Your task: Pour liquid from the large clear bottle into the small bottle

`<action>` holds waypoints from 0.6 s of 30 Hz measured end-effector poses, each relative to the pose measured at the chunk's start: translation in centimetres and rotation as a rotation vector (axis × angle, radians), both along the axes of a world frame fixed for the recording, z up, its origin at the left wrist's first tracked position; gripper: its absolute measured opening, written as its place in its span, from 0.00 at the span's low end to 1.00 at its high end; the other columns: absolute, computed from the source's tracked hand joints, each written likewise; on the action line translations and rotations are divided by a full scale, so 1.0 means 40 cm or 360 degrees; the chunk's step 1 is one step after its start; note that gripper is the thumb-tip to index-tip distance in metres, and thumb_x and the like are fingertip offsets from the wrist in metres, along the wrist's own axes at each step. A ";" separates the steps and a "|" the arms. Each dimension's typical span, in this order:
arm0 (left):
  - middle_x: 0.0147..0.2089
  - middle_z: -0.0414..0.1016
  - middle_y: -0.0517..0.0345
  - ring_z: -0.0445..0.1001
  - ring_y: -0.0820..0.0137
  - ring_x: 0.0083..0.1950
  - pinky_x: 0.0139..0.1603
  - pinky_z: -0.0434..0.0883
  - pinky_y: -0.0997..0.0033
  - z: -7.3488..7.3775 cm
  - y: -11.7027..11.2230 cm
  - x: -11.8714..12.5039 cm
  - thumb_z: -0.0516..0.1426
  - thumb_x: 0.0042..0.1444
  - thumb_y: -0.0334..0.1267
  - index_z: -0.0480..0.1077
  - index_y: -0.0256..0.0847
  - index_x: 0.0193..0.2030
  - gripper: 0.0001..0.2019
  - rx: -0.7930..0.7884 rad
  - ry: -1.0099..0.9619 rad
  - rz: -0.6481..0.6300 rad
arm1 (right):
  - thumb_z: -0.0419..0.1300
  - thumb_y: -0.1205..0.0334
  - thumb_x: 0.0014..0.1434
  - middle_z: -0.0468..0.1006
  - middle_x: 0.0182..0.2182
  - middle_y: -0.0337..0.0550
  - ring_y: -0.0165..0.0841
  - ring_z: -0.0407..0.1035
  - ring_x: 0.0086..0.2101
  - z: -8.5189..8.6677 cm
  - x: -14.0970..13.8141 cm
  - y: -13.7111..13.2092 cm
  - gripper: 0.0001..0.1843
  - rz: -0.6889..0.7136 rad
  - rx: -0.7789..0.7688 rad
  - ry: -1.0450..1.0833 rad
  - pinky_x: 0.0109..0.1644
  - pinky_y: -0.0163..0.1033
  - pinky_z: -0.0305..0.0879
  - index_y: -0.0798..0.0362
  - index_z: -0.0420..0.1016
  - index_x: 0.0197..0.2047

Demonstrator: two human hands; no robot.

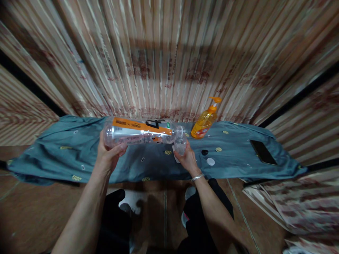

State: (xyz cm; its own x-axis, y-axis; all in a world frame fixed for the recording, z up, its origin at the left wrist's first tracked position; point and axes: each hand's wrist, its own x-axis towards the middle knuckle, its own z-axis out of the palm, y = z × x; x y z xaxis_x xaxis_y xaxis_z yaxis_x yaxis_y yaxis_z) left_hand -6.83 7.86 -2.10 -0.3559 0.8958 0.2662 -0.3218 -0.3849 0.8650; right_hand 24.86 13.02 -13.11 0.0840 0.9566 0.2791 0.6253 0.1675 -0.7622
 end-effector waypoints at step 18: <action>0.41 0.77 0.67 0.70 0.78 0.25 0.19 0.61 0.81 0.009 -0.007 -0.002 0.86 0.32 0.35 0.75 0.51 0.58 0.45 0.0008 0.0000 -0.0028 | 0.73 0.38 0.57 0.93 0.55 0.63 0.61 0.90 0.53 0.009 0.000 -0.003 0.50 0.0038 -0.0023 0.0065 0.57 0.62 0.88 0.57 0.73 0.75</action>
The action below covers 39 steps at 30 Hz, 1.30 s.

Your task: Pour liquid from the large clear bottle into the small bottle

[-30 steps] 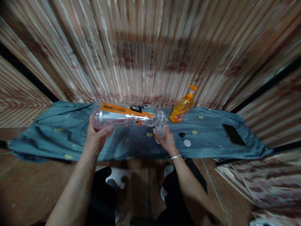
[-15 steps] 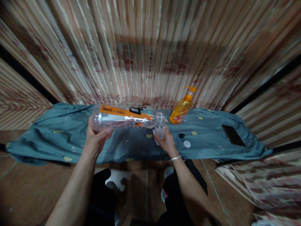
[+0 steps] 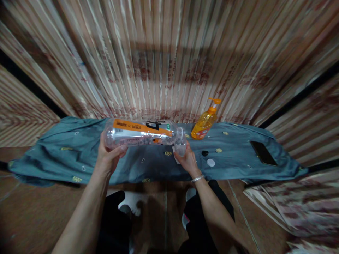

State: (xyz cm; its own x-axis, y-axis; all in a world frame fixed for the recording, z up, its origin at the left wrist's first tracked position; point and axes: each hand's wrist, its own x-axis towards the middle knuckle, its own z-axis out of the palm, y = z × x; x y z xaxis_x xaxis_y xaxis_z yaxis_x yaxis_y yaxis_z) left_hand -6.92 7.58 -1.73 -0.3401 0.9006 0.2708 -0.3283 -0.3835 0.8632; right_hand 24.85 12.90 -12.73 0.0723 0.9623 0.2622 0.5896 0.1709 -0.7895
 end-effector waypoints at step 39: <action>0.39 0.78 0.66 0.66 0.79 0.23 0.18 0.58 0.80 -0.015 0.008 0.002 0.85 0.33 0.36 0.74 0.52 0.58 0.45 0.0054 0.0004 0.0009 | 0.74 0.43 0.58 0.94 0.52 0.58 0.61 0.91 0.50 0.009 0.003 -0.004 0.46 -0.0025 -0.0014 -0.0064 0.54 0.61 0.89 0.54 0.74 0.74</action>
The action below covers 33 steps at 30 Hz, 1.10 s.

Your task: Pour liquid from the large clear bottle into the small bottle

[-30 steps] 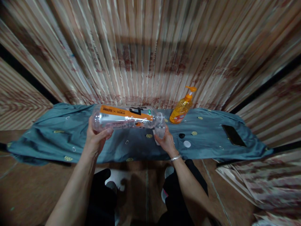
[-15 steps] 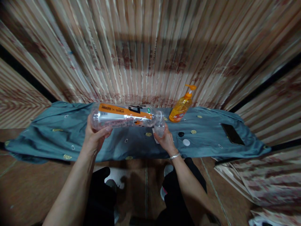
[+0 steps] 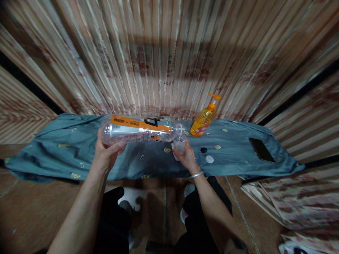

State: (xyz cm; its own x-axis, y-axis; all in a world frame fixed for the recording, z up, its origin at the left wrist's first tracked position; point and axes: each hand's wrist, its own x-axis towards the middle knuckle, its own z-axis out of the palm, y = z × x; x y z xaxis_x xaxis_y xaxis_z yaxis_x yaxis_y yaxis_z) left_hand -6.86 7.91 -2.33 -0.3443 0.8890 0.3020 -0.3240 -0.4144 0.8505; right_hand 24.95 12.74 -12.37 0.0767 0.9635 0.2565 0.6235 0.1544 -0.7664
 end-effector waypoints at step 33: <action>0.43 0.81 0.64 0.69 0.78 0.23 0.19 0.57 0.79 -0.002 -0.001 -0.004 0.85 0.33 0.35 0.74 0.51 0.59 0.45 0.0006 -0.0023 -0.0031 | 0.74 0.46 0.55 0.93 0.54 0.62 0.61 0.91 0.52 -0.019 0.003 0.007 0.44 0.0021 0.0044 0.0067 0.57 0.64 0.88 0.55 0.75 0.71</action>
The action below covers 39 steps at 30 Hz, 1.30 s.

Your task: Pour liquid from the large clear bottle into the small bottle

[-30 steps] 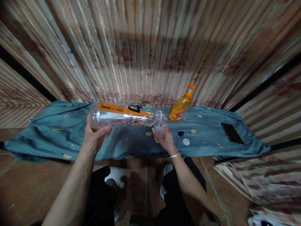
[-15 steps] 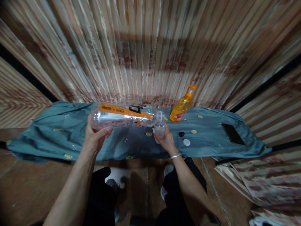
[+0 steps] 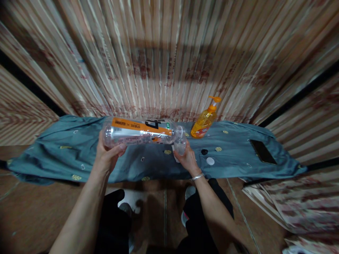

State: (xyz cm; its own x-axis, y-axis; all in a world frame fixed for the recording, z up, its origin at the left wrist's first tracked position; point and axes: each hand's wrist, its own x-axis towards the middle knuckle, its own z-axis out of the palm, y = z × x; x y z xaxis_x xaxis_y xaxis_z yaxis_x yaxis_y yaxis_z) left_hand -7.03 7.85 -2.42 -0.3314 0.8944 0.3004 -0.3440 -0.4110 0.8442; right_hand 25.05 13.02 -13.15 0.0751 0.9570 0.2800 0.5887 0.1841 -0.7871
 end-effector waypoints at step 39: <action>0.38 0.77 0.69 0.67 0.79 0.22 0.18 0.59 0.80 0.008 -0.007 0.004 0.86 0.33 0.36 0.73 0.51 0.58 0.45 -0.0022 0.0060 0.0041 | 0.78 0.39 0.55 0.92 0.56 0.62 0.66 0.89 0.55 0.001 -0.001 0.000 0.46 -0.0020 -0.0019 -0.0032 0.59 0.69 0.87 0.53 0.75 0.69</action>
